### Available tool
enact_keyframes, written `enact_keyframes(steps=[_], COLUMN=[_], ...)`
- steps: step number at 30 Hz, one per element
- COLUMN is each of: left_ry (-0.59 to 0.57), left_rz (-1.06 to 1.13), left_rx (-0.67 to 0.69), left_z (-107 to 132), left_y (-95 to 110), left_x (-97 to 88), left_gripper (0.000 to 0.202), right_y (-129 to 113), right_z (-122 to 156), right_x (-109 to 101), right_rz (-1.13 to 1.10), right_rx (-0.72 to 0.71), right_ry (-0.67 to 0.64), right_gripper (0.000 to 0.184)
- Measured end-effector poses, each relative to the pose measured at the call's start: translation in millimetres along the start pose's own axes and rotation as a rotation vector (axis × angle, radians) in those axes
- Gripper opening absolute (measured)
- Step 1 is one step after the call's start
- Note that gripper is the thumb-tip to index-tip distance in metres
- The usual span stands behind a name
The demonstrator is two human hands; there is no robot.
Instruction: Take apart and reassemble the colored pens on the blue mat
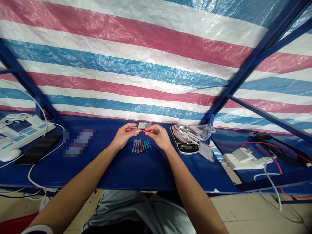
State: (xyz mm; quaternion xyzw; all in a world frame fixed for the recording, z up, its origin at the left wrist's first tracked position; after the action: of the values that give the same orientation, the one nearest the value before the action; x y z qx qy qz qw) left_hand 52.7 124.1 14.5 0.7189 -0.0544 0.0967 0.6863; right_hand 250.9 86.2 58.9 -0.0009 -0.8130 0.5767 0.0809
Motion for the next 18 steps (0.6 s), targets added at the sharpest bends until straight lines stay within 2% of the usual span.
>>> enact_keyframes(steps=[3, 7, 11, 16, 18], left_ry=[0.069, 0.047, 0.017, 0.035, 0.023], left_rz=[0.202, 0.313, 0.296, 0.303, 0.285], left_rx=[-0.141, -0.166, -0.145, -0.12, -0.115], left_z=[-1, 3, 5, 3, 3], left_y=[-15, -18, -13, -8, -8], left_x=[-0.6, 6.6, 9.4, 5.8, 6.7], left_gripper=[0.057, 0.052, 0.062, 0.069, 0.07], right_y=[-2, 7, 22, 10, 18], right_z=[1, 1, 5, 4, 6], right_x=[2, 1, 7, 8, 10], right_rz=[-0.038, -0.053, 0.0, 0.024, 0.077], right_rx=[-0.022, 0.047, 0.206, 0.111, 0.175], right_ry=[0.082, 0.165, 0.064, -0.048, -0.076], right_gripper=[0.037, 0.042, 0.05, 0.051, 0.047])
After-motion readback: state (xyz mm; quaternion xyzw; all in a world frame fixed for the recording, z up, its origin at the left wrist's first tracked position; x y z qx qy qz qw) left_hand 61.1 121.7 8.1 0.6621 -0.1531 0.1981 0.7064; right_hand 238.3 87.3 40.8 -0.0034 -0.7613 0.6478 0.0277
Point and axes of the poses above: each hand's wrist, its own z-axis away from the middle knuckle, its own x-axis out of the palm, y = z × x, the point moved 10 cm from there along -z, towards the middle knuckle, and after that the axes turned 15 degrees about y, right-handed, at the moved point
